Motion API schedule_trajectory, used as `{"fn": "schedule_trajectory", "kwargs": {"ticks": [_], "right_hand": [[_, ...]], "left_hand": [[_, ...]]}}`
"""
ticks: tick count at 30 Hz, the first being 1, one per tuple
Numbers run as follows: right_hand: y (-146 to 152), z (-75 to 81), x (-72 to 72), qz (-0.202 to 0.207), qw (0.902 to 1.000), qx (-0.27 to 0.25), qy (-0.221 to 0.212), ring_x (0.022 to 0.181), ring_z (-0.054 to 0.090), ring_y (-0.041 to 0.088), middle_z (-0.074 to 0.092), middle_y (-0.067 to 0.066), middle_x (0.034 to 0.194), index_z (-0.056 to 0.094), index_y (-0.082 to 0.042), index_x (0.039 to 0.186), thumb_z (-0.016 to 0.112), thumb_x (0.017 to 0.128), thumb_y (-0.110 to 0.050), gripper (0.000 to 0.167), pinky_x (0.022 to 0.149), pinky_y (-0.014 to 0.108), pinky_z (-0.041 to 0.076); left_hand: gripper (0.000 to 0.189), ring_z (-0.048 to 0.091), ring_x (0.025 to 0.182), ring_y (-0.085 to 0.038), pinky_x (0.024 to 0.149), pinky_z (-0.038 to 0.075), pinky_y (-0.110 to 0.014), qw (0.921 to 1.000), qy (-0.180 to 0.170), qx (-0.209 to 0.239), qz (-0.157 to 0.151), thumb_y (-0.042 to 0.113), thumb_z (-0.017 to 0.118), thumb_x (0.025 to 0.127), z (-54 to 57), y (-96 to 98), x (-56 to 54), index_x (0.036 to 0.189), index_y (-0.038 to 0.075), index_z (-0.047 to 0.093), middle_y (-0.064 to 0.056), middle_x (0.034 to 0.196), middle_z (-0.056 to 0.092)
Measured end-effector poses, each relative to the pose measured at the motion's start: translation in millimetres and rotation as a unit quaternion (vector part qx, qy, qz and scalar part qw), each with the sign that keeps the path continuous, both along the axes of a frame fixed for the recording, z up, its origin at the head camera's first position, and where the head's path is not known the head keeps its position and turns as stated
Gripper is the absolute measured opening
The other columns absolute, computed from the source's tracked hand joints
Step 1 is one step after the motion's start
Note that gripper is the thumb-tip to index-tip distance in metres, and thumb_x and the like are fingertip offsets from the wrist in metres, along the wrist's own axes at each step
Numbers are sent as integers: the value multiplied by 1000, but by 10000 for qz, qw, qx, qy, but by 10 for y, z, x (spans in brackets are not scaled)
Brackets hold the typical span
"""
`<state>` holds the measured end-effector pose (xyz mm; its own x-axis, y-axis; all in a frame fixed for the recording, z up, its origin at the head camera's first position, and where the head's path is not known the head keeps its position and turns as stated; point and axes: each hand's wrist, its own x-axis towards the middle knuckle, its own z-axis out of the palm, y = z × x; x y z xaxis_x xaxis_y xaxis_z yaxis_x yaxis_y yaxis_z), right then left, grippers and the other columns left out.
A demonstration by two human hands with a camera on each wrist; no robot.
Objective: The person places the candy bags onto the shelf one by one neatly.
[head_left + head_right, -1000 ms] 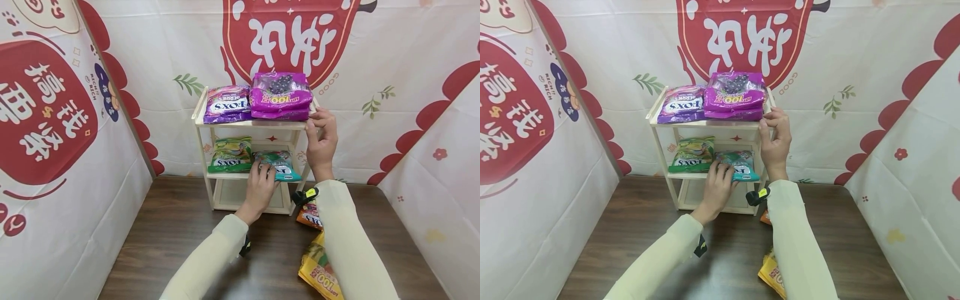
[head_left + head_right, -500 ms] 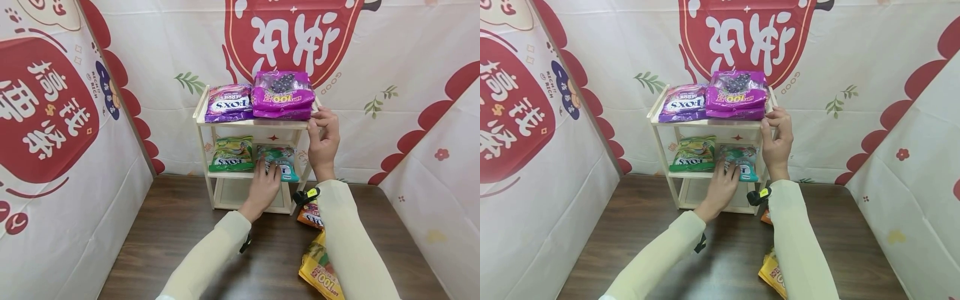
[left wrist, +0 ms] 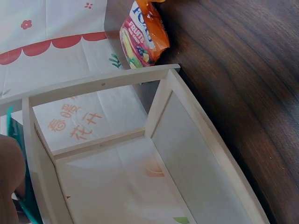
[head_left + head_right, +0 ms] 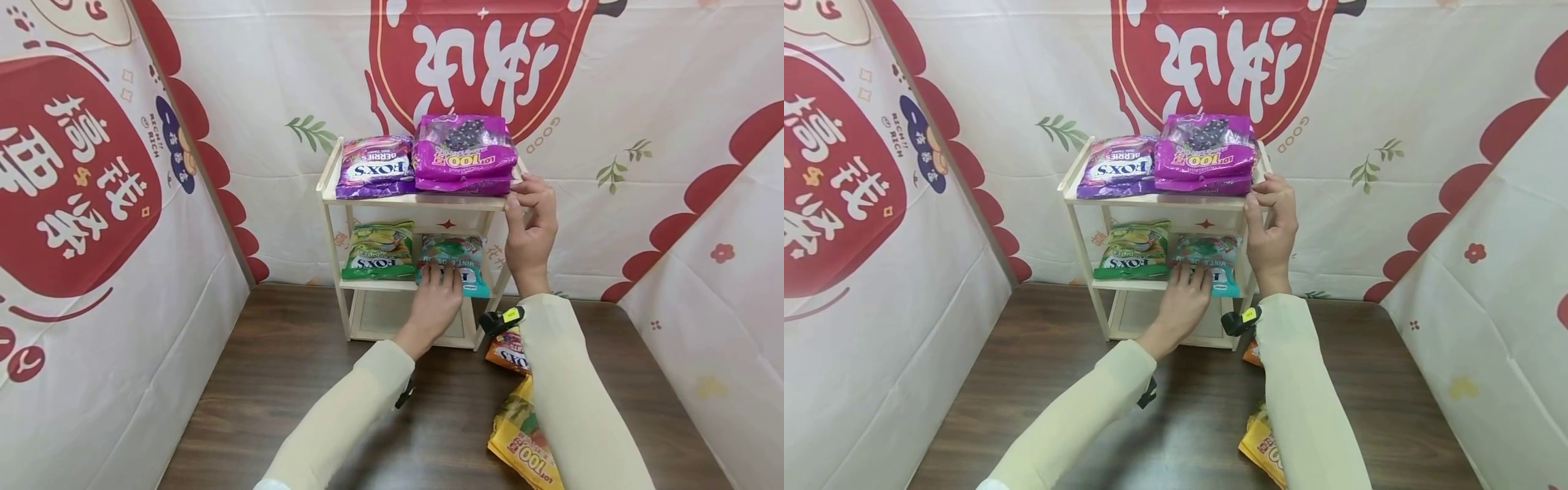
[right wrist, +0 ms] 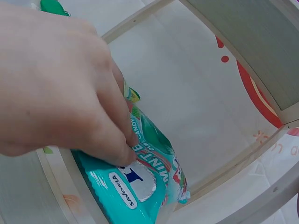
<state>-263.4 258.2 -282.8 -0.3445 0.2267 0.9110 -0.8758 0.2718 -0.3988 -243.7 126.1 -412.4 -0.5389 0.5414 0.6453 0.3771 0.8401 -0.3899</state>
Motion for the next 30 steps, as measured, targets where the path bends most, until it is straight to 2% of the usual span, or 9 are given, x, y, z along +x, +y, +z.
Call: {"fn": "schedule_trajectory", "kwargs": {"ticks": [7,14,23,30], "right_hand": [[2,-4,7,-4,10000,13,-29,116,44,44,50,35,99,48,17,84,54,86,-7,25,108,44,30],[7,12,24,-5,10000,27,-76,117,44,44,50,36,100,48,18,85,53,85,-7,25,108,44,30],[12,12,27,-45,9999,65,-138,117,44,43,49,37,100,49,17,86,53,86,-7,24,108,43,30],[5,19,18,-38,10000,53,-54,116,44,44,49,37,99,48,17,85,53,85,-7,25,108,44,30]], "left_hand": [[34,59,110,-33,93,48,-42,9983,-273,-407,304,23,45,101,32,41,26,126,9,63,-10,124,62],[37,57,112,-33,92,49,-42,9966,-455,-609,330,26,42,102,44,36,3,131,9,59,-11,128,59],[38,55,115,-33,94,47,-41,9975,-553,-386,206,25,44,102,8,4,-10,133,8,57,-12,132,56],[48,48,122,-35,100,41,-48,9967,-801,-87,-33,29,58,92,4,27,52,137,14,51,-11,135,52]]}}
